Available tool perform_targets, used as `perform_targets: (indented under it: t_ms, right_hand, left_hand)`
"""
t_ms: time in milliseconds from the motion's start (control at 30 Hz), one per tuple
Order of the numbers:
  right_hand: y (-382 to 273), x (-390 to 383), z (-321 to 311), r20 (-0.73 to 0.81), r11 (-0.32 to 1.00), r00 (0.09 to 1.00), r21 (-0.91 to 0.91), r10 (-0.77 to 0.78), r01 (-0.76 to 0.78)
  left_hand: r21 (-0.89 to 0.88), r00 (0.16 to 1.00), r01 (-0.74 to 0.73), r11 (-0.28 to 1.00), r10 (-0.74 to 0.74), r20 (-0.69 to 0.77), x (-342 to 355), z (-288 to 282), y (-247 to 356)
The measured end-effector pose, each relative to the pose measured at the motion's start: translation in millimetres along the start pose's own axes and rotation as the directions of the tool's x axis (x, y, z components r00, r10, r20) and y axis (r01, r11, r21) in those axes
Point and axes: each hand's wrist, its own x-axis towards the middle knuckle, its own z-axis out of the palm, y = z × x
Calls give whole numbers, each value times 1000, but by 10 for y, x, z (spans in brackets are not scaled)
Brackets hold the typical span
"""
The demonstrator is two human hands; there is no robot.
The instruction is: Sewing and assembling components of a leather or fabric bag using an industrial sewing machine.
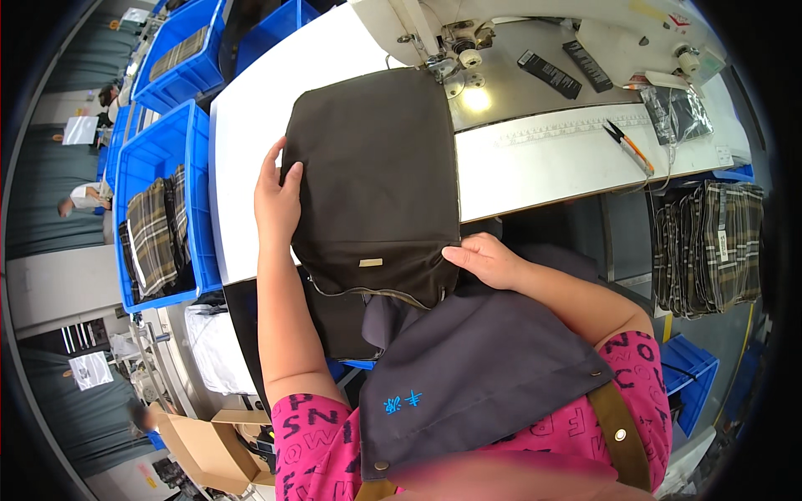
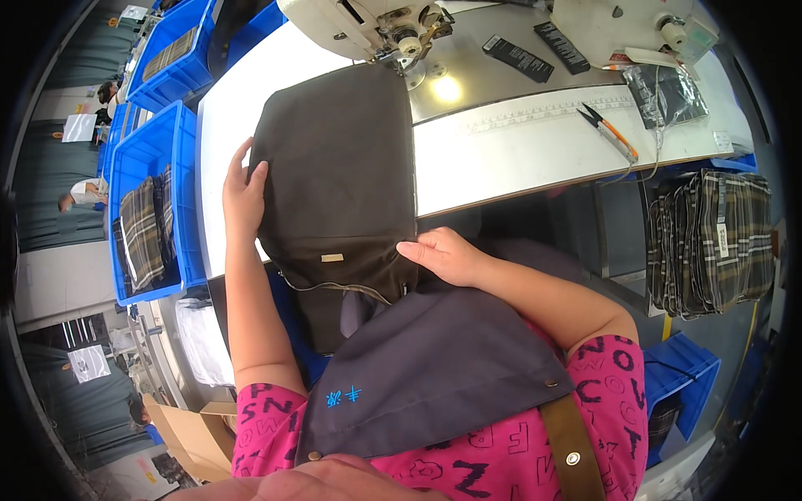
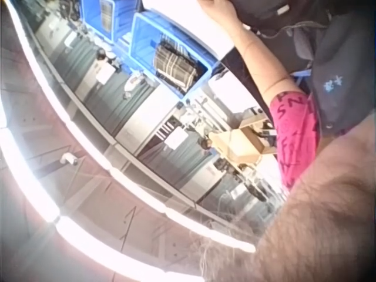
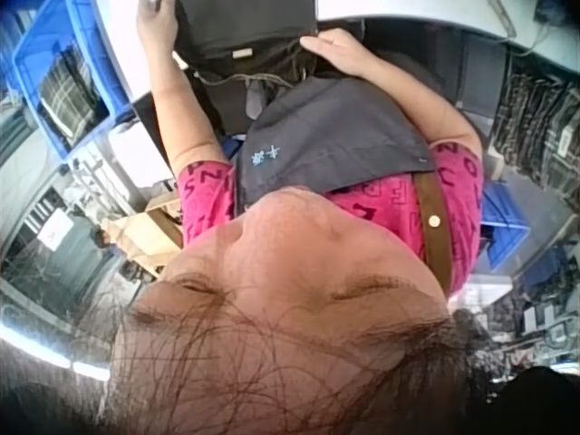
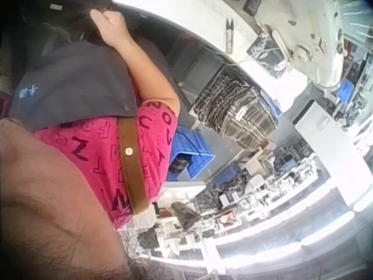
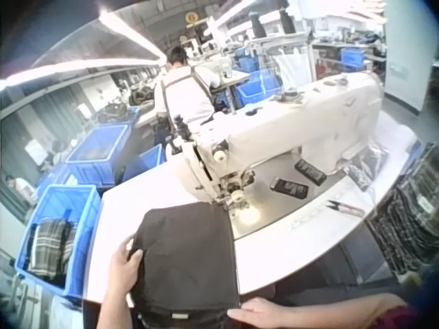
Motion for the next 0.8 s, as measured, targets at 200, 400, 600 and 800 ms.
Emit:
perform_targets:
  t_ms: [200, 400, 600, 800]
  right_hand:
    - [-48, 12, -29, 27, 999, 999, 16, 28, -28]
    - [-22, -35, -56, -59, 993, 996, -101, -62, 55]
    - [-32, -200, -176, -155, 950, 970, -280, -188, 139]
    - [2, -208, -249, -122, 938, 976, -321, -179, 132]
  left_hand:
    - [469, 819, -478, 742, 570, -68, -41, 507, 3]
    - [28, 597, -767, 641, 696, 398, -394, 928, 609]
    - [-1, 627, -723, 691, 656, 420, -493, 1026, 640]
    - [18, 630, -731, 682, 664, 404, -450, 1059, 643]
